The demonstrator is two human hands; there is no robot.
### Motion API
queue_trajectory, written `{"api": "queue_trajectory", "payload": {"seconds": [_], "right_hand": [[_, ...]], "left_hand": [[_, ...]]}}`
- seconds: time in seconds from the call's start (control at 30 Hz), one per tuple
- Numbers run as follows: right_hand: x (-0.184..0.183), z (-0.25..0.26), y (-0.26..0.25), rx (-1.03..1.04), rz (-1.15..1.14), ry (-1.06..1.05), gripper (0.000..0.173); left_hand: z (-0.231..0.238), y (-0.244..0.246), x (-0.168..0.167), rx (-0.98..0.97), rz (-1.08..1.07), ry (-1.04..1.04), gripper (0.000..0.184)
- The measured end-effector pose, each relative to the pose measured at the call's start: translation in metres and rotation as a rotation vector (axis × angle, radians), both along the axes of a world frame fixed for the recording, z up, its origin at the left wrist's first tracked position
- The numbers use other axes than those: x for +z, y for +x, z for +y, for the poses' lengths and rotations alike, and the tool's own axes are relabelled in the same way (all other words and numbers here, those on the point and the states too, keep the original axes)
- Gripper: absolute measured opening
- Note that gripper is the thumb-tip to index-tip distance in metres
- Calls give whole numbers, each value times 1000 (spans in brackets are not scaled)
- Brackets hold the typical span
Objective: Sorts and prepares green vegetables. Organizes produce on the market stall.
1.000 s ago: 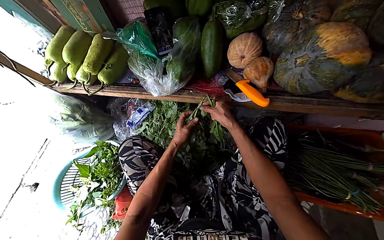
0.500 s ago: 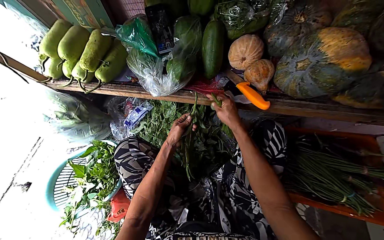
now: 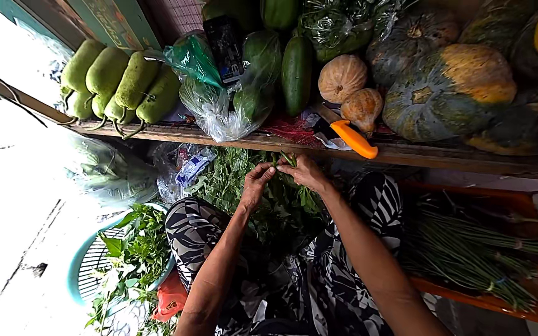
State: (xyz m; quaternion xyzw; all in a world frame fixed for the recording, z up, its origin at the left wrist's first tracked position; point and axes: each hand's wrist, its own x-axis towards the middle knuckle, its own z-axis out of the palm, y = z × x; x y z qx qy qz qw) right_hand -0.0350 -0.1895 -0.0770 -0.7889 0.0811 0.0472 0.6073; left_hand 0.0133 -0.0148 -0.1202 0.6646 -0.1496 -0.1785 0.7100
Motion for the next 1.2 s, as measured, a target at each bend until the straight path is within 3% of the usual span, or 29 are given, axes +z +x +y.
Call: {"api": "queue_trajectory", "payload": {"seconds": [0.2,0.27,0.37,0.57,0.77,0.97,1.13,1.2], "right_hand": [[-2,3,5,-54,47,82,19],[-3,4,5,-82,7,201,28],[-7,6,8,-123,-73,454,26],[-25,17,6,-137,-118,657,28],[-26,17,5,-76,-77,560,29],[-28,7,10,-64,-6,524,22],[-19,7,8,51,13,459,18],[-16,6,8,55,50,442,20]], "left_hand": [[-2,0,3,40,-131,20,15],[-4,-1,3,76,-143,27,13],[-5,-3,5,132,-145,26,7],[-10,-11,-3,179,-101,98,9],[-8,-12,-3,128,-116,232,11],[-5,-9,-7,54,-353,381,24],[2,-9,-8,32,-160,217,20],[4,-6,-6,124,-157,278,20]]}}
